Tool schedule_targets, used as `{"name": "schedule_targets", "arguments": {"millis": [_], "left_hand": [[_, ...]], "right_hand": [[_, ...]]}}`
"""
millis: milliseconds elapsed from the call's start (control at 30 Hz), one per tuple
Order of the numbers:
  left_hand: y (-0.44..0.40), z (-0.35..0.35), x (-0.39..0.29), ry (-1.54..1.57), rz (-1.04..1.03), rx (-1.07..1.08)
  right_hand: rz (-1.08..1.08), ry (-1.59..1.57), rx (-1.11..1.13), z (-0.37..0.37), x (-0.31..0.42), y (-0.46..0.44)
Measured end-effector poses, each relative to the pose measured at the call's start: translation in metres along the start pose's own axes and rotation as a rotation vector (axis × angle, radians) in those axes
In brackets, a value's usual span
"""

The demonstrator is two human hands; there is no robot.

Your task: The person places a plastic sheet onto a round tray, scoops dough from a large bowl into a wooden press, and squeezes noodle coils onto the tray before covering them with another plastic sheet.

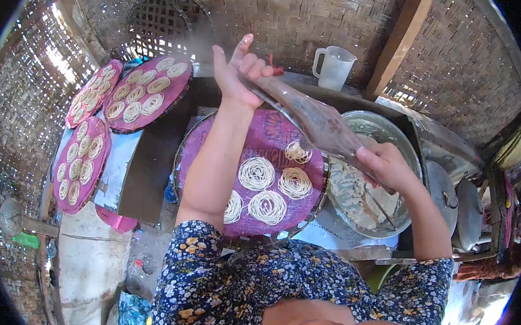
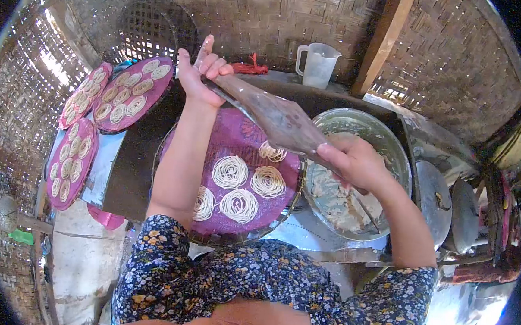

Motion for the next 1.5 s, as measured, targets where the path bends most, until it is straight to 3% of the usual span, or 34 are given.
{"name": "schedule_targets", "arguments": {"millis": [333,467,600,833,1200,1300,1333,1400,1433,1500], "left_hand": [[-0.015,-0.020,-0.005,0.036,-0.022,0.074],[-0.011,-0.028,-0.019,-0.043,-0.052,0.008],[0.000,-0.018,-0.027,-0.064,-0.034,0.052],[0.017,-0.022,0.014,-0.069,-0.001,-0.042],[-0.001,-0.010,0.060,0.127,0.227,0.016],[0.024,-0.035,0.078,-0.071,0.332,-0.213],[-0.014,0.047,0.095,0.042,0.644,0.321],[0.021,0.033,0.107,-0.565,0.829,-0.107],[0.031,0.043,0.119,-0.855,0.797,0.072],[0.048,0.028,0.124,-1.100,0.768,0.183]], "right_hand": [[0.132,0.166,-0.190,0.018,0.012,-0.002],[0.227,0.150,-0.209,0.002,0.009,-0.019],[0.120,0.074,-0.084,-0.010,0.003,-0.015],[0.066,0.145,-0.090,-0.008,-0.020,0.019],[0.027,0.210,-0.193,-0.005,-0.048,0.031],[0.051,0.178,-0.220,-0.010,-0.058,0.025],[0.055,0.154,-0.227,-0.010,-0.058,0.024],[0.061,0.157,-0.218,-0.009,-0.048,0.025],[0.065,0.166,-0.220,-0.008,-0.045,0.025],[0.063,0.172,-0.218,-0.008,-0.044,0.025]]}}
Point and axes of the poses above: each hand's wrist, its own y-axis away from the middle knuckle, its own z-axis out of the back of the hand, x = y × z, the point moved 2 cm from there along -y, towards the middle knuckle, and after that the axes turned 2 degrees about y, right-handed, at the moved point
